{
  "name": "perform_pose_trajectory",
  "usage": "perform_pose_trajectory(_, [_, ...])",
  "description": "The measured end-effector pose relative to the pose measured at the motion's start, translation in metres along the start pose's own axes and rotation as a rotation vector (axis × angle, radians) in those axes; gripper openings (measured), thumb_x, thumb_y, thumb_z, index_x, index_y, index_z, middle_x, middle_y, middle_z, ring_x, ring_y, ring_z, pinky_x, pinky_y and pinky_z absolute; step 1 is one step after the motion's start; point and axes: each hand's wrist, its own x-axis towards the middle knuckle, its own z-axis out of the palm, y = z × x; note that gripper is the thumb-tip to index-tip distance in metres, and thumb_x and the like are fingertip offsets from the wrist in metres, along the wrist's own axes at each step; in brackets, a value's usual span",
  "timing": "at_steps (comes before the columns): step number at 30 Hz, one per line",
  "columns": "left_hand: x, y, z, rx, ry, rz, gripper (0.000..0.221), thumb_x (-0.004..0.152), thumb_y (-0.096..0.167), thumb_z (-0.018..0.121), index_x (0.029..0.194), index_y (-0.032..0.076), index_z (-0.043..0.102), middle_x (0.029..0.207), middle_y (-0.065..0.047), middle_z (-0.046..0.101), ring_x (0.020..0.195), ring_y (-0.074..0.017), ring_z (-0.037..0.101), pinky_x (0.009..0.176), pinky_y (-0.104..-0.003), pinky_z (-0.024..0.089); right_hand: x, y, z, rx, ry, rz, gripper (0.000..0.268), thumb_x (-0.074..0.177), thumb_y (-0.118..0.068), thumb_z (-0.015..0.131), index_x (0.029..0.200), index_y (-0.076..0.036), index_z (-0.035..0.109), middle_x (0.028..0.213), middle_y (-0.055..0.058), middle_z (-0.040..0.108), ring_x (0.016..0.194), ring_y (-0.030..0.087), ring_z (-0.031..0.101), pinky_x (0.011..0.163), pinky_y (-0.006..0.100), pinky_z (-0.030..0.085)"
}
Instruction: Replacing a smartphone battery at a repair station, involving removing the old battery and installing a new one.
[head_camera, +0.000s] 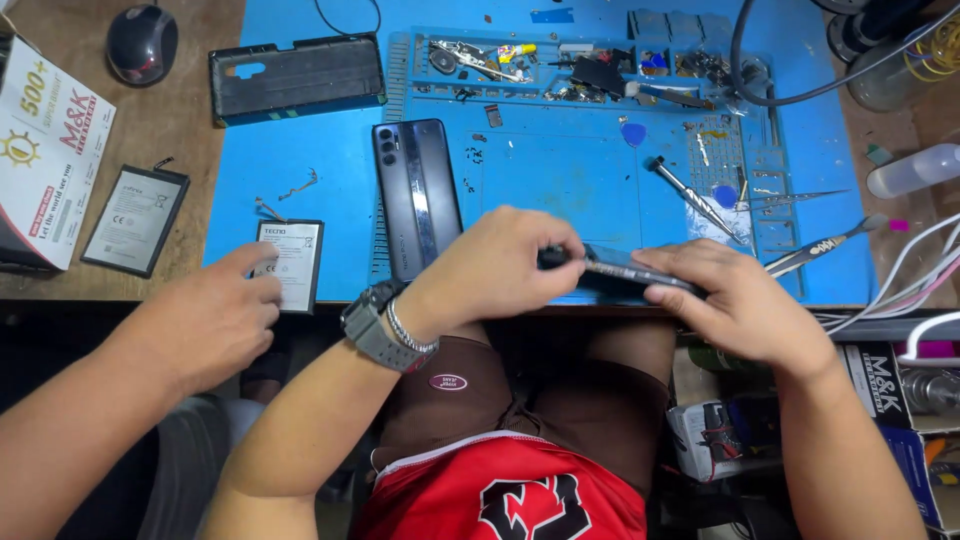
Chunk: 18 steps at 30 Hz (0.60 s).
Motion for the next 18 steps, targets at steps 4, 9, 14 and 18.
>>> perform_pose_trajectory(4, [0.017,-0.004,-0.010,-0.051,0.032,-0.050,0.021,0.091,0.024,0.062,0.094,0.013,0.080,0.081,0.001,0.079,0.054,-0.0118,0.059,0.055,-0.031,0.046,0.012,0.000,-0.013,0.049,-0.049,0.279,0.044,0.097,-0.035,0.057,0.133,-0.015,0.071,0.120,0.004,0.079,0.110,0.018,0.071,0.095,0.031,0.049])
perform_pose_trajectory(9, [0.031,-0.010,-0.013,-0.093,-0.001,-0.117,0.020,0.095,0.021,0.061,0.093,0.013,0.079,0.076,0.003,0.075,0.057,-0.0110,0.057,0.057,-0.030,0.047,0.024,0.006,-0.022,0.323,-0.082,0.529,0.049,0.097,-0.034,0.052,0.130,-0.004,0.072,0.137,0.000,0.071,0.125,0.007,0.057,0.110,0.028,0.044])
perform_pose_trajectory(14, [0.038,-0.025,0.000,-0.034,0.107,0.032,0.020,0.092,0.021,0.060,0.087,0.014,0.078,0.079,0.003,0.078,0.070,-0.0141,0.069,0.068,-0.032,0.052,0.017,0.018,-0.020,0.317,-0.072,0.501,0.042,0.102,-0.033,0.053,0.118,-0.004,0.079,0.109,-0.004,0.066,0.102,0.008,0.052,0.092,0.027,0.044])
perform_pose_trajectory(18, [0.031,-0.027,0.015,-0.006,0.235,0.091,0.022,0.093,0.021,0.057,0.092,0.012,0.077,0.088,-0.001,0.080,0.080,-0.0215,0.073,0.073,-0.037,0.055,0.022,0.012,-0.019,0.213,-0.031,0.617,0.047,0.099,-0.032,0.054,0.130,-0.004,0.075,0.126,0.001,0.074,0.118,0.010,0.057,0.106,0.030,0.043])
